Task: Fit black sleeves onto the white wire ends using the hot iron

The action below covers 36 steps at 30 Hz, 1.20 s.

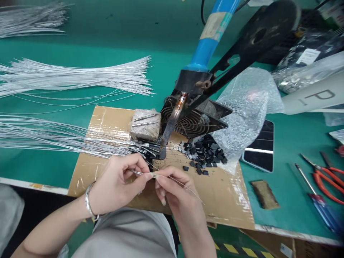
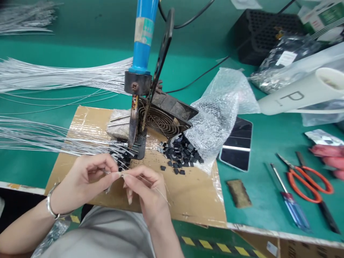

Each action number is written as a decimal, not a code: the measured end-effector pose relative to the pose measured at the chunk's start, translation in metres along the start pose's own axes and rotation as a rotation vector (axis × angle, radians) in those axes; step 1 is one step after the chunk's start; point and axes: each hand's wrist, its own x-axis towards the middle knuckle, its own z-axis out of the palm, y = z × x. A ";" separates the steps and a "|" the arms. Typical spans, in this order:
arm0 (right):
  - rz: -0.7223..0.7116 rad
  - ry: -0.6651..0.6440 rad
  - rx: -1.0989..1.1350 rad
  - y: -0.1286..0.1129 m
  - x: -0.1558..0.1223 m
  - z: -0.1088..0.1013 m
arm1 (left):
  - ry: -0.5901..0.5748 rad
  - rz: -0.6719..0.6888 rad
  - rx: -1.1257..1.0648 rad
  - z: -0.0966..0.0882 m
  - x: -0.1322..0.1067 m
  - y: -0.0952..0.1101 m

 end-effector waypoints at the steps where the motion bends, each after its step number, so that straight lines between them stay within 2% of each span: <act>1: 0.016 0.002 -0.003 -0.001 0.000 0.000 | -0.005 0.000 0.001 0.000 0.000 -0.001; 7: 0.009 0.015 0.001 0.005 -0.002 -0.001 | 0.056 0.027 -0.053 0.004 -0.001 -0.006; 11: -0.054 0.025 0.049 0.013 0.000 0.001 | 0.120 0.055 -0.010 0.008 -0.002 -0.010; 15: -0.045 0.020 0.055 0.011 0.000 0.004 | 0.164 0.091 0.027 0.009 -0.003 -0.011; 36: -0.078 0.098 0.113 0.014 -0.002 0.014 | 0.261 0.128 0.000 0.021 -0.007 -0.015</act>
